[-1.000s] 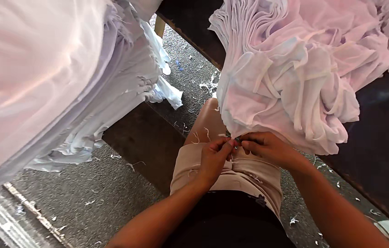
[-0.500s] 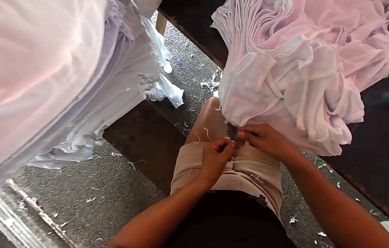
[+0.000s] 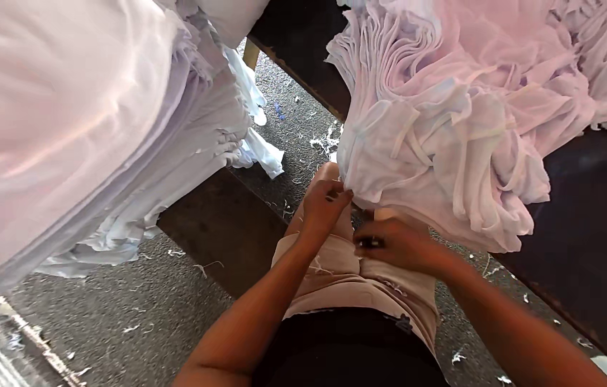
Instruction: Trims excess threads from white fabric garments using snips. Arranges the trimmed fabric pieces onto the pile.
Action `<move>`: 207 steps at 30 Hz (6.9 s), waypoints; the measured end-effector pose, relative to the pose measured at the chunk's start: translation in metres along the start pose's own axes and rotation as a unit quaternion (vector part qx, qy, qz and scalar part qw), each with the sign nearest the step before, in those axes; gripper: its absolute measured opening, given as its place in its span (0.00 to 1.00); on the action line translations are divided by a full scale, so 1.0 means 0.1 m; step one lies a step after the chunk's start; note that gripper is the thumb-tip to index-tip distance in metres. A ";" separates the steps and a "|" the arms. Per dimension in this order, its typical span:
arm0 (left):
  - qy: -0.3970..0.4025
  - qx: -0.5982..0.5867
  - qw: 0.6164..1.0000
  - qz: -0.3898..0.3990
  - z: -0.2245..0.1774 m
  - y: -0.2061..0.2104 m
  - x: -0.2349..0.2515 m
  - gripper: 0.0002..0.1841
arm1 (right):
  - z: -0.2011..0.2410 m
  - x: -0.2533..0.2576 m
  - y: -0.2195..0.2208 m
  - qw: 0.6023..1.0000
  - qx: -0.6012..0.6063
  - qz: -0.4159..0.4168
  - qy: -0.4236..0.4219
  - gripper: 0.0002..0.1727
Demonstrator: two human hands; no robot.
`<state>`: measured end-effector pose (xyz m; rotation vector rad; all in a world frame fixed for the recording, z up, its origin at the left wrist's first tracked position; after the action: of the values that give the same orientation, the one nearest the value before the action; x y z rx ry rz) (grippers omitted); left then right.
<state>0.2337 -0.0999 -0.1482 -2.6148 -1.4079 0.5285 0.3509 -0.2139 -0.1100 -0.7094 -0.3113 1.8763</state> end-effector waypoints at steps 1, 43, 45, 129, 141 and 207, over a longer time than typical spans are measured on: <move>0.021 0.014 1.000 -0.016 -0.08 -0.03 -0.05 0.10 | 0.00 0.02 0.10 0.999 -0.031 0.036 -0.003 0.15; -0.035 -0.214 0.974 0.069 -0.01 0.17 -0.60 0.12 | 0.16 -0.22 -0.32 0.917 -0.246 -0.309 -0.056 0.16; -0.011 -0.187 0.981 0.060 0.00 0.10 -0.67 0.11 | 0.13 -0.25 -0.15 0.901 -0.285 -0.315 -0.084 0.15; 0.055 -0.015 0.997 -0.048 -0.12 -0.24 -0.59 0.07 | 0.37 0.05 0.19 0.824 -0.399 -0.394 -0.079 0.11; -0.021 0.061 0.996 0.060 0.16 -0.14 -0.09 0.20 | 0.22 0.01 -0.12 0.894 -0.247 -0.374 -0.029 0.14; -0.124 -0.363 0.922 0.051 -0.20 0.14 -0.30 0.08 | 0.14 -0.01 -0.39 0.868 -0.320 -0.370 -0.081 0.13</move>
<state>0.2369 -0.1317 -0.1259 -3.3018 -1.8341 0.4117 0.3721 -0.1969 -0.0785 -0.7173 -1.1789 1.0691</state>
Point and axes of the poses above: each hand's wrist, its own x-axis towards the middle knuckle, its own y-axis out of the palm, z = x × y, the point moved 4 cm from there along x, towards the middle knuckle, and after that the axes turned 2 degrees about y, right-handed, at the moved point
